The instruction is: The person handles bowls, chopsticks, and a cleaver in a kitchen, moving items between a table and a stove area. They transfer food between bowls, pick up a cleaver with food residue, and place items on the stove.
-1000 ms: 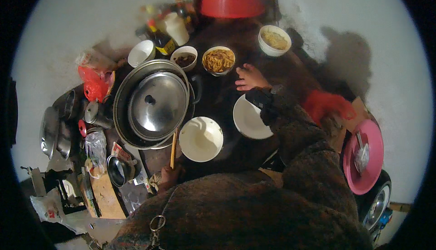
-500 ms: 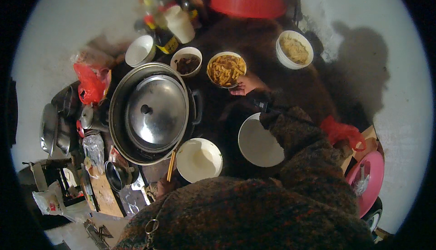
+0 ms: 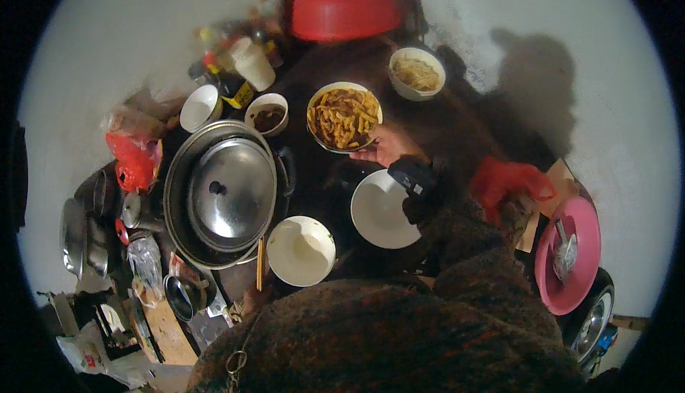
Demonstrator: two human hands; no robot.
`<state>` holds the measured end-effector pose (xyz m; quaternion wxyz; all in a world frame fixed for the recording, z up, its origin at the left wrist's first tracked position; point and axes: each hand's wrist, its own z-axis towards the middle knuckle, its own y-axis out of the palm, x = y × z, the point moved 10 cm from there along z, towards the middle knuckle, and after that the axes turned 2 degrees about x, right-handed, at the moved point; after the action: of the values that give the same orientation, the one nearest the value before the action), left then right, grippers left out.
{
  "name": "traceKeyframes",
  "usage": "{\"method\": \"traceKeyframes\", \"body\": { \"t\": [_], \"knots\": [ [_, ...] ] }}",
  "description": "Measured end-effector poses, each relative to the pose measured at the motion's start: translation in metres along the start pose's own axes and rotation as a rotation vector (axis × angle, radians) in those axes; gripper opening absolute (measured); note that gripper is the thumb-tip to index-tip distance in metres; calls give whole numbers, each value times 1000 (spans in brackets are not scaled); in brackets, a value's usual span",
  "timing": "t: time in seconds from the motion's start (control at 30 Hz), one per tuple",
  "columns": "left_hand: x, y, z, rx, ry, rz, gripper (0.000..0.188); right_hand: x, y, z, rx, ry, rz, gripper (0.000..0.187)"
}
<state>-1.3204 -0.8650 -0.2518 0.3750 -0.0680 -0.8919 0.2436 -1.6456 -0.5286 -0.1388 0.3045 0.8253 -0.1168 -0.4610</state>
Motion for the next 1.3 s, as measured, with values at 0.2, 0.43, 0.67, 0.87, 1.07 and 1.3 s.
{"method": "traceKeyframes", "body": {
  "t": [0.2,0.43,0.67,0.87,1.07,1.3],
  "knots": [
    [-24,11,11,-39,-20,-230,24,-26,-25,-27,58,-148,264,53],
    [-25,7,19,-68,112,-380,30,-125,-122,4,118,-368,80,56],
    [25,4,-7,-59,84,-210,31,-213,-198,32,570,-585,-552,56],
    [25,5,-3,-54,108,-266,30,-231,-180,37,684,-645,-749,72],
    [47,9,-12,-88,148,-330,30,-239,-170,38,678,-629,-897,79],
    [35,5,-4,-38,117,-234,31,-256,-149,35,679,-822,-1236,83]
  ]
}}
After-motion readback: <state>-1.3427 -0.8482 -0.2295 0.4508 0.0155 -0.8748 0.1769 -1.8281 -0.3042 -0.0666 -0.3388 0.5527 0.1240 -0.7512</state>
